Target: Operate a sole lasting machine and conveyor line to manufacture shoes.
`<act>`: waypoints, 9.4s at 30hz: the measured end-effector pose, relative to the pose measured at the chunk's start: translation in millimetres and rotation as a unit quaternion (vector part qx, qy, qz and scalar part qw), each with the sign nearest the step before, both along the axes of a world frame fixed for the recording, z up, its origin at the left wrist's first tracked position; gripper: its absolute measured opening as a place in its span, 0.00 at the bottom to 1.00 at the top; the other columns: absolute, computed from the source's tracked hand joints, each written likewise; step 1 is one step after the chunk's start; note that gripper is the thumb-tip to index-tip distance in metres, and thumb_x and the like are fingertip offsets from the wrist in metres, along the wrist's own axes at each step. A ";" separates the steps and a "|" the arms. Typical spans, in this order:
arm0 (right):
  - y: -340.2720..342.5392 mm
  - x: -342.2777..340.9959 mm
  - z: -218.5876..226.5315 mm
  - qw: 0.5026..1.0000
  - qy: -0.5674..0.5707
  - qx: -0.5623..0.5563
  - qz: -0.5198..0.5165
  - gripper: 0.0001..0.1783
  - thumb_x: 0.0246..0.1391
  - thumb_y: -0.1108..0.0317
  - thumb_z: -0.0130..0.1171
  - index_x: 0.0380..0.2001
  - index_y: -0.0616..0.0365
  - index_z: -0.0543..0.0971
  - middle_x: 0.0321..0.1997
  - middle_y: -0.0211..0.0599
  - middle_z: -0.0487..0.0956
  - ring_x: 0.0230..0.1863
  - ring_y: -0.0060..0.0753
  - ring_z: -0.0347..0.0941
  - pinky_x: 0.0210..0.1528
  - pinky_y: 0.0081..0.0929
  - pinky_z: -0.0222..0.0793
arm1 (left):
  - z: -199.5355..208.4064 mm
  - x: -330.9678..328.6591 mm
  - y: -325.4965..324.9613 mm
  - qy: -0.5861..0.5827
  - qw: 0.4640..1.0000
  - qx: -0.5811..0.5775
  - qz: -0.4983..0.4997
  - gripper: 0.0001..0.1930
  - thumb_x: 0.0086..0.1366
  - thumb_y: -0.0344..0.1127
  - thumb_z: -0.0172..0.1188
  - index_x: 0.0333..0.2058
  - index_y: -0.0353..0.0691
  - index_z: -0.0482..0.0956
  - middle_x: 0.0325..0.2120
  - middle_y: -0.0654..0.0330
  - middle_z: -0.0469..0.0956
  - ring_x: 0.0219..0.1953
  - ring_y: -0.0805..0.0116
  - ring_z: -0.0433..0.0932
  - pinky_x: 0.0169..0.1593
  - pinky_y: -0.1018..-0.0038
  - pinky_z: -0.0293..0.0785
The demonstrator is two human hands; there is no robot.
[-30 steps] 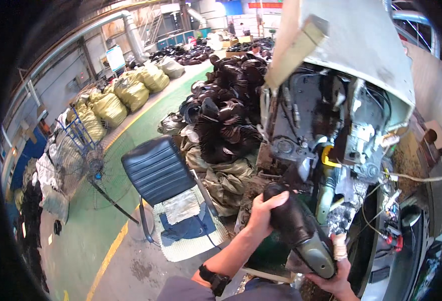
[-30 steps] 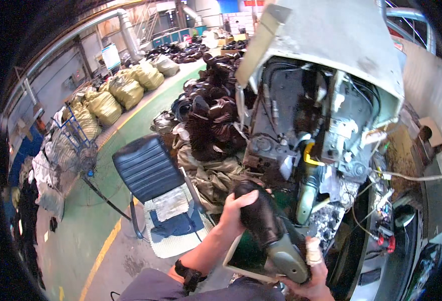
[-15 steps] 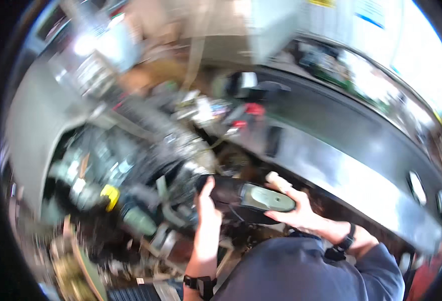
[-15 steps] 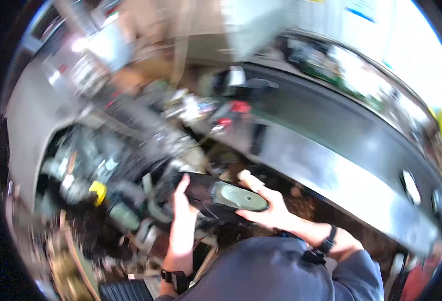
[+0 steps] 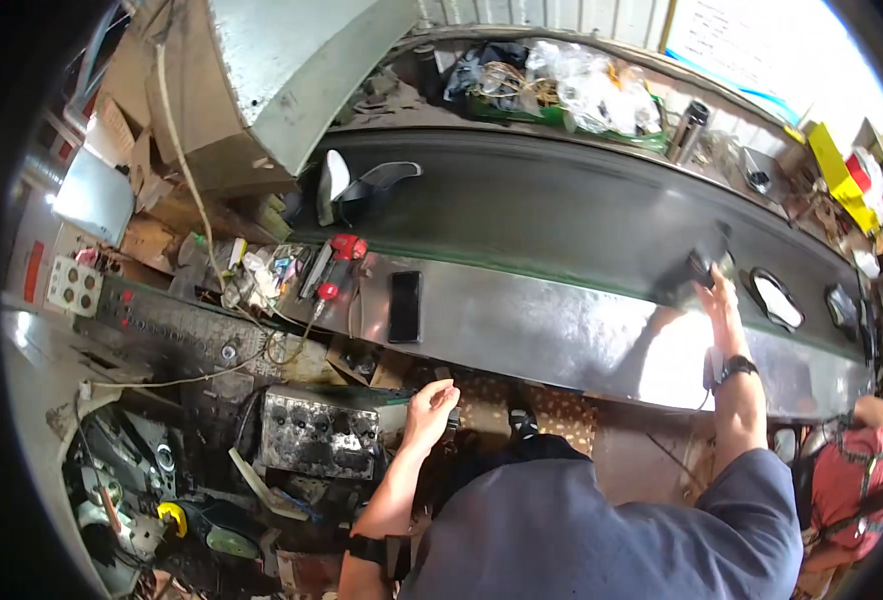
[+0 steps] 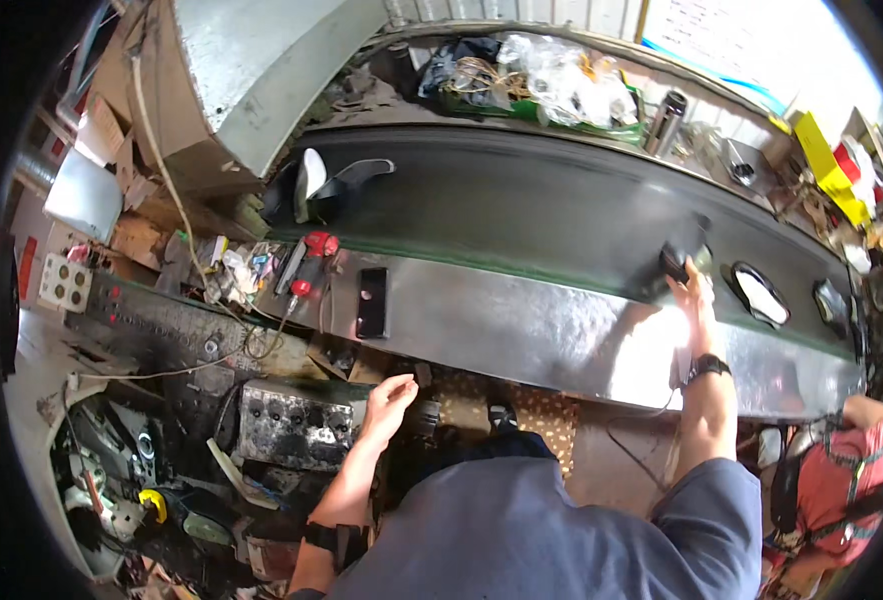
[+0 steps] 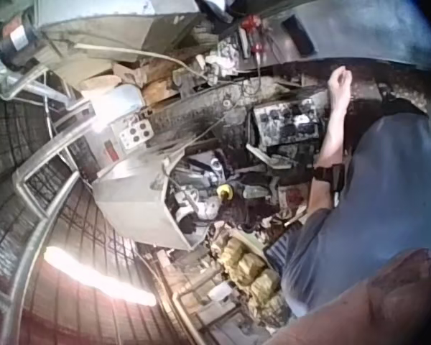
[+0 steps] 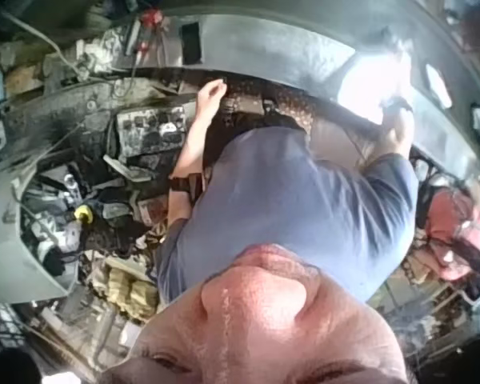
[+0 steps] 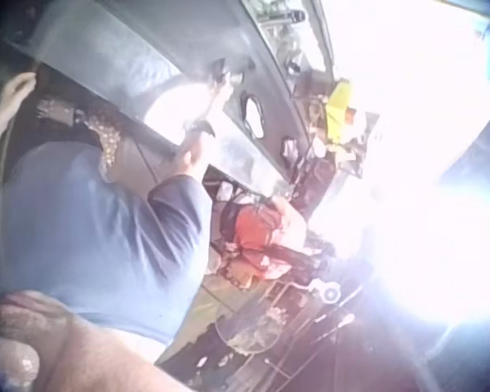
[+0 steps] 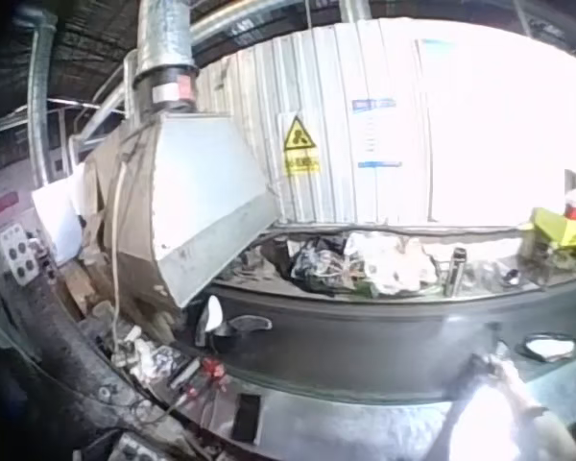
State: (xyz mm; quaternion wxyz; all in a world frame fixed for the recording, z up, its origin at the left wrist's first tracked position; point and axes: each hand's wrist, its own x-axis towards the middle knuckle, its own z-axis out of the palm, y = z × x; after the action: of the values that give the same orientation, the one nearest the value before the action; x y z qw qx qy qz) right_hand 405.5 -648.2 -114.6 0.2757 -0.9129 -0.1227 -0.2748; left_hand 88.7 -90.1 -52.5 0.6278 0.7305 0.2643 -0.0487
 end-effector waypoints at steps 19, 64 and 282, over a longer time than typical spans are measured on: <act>244.7 -212.1 40.9 0.920 0.357 0.156 0.044 0.32 0.59 0.74 0.57 0.66 0.57 0.62 0.40 0.49 0.84 0.42 0.41 0.83 0.49 0.36 0.76 | 19.0 325.2 209.2 -0.039 0.800 0.582 -0.140 0.31 0.55 0.36 0.65 0.59 0.39 0.69 0.53 0.50 0.73 0.59 0.48 0.69 0.59 0.51 0.68; 224.8 -206.2 54.8 0.475 0.357 0.804 -0.026 0.34 0.63 0.57 0.60 0.67 0.52 0.61 0.60 0.42 0.73 0.46 0.41 0.75 0.44 0.43 0.78 | 34.7 164.7 -45.8 -0.489 0.608 0.380 -0.497 0.25 0.45 0.33 0.66 0.46 0.58 0.82 0.55 0.59 0.70 0.57 0.57 0.66 0.59 0.56 0.60; 858.2 -563.8 155.1 0.477 0.707 0.216 0.476 0.40 0.55 0.63 0.69 0.67 0.60 0.63 0.41 0.40 0.79 0.44 0.30 0.76 0.47 0.29 0.76 | 100.6 -419.9 304.2 -0.364 0.575 -0.291 0.673 0.19 0.71 0.47 0.55 0.51 0.40 0.78 0.48 0.60 0.80 0.50 0.62 0.77 0.58 0.64 0.71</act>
State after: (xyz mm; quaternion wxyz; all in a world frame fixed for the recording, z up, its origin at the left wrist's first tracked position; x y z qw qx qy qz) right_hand -158.3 210.0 40.5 0.5460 -0.5116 -0.2392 0.6188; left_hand -331.2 214.1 48.2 0.7024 0.0769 0.4005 0.5834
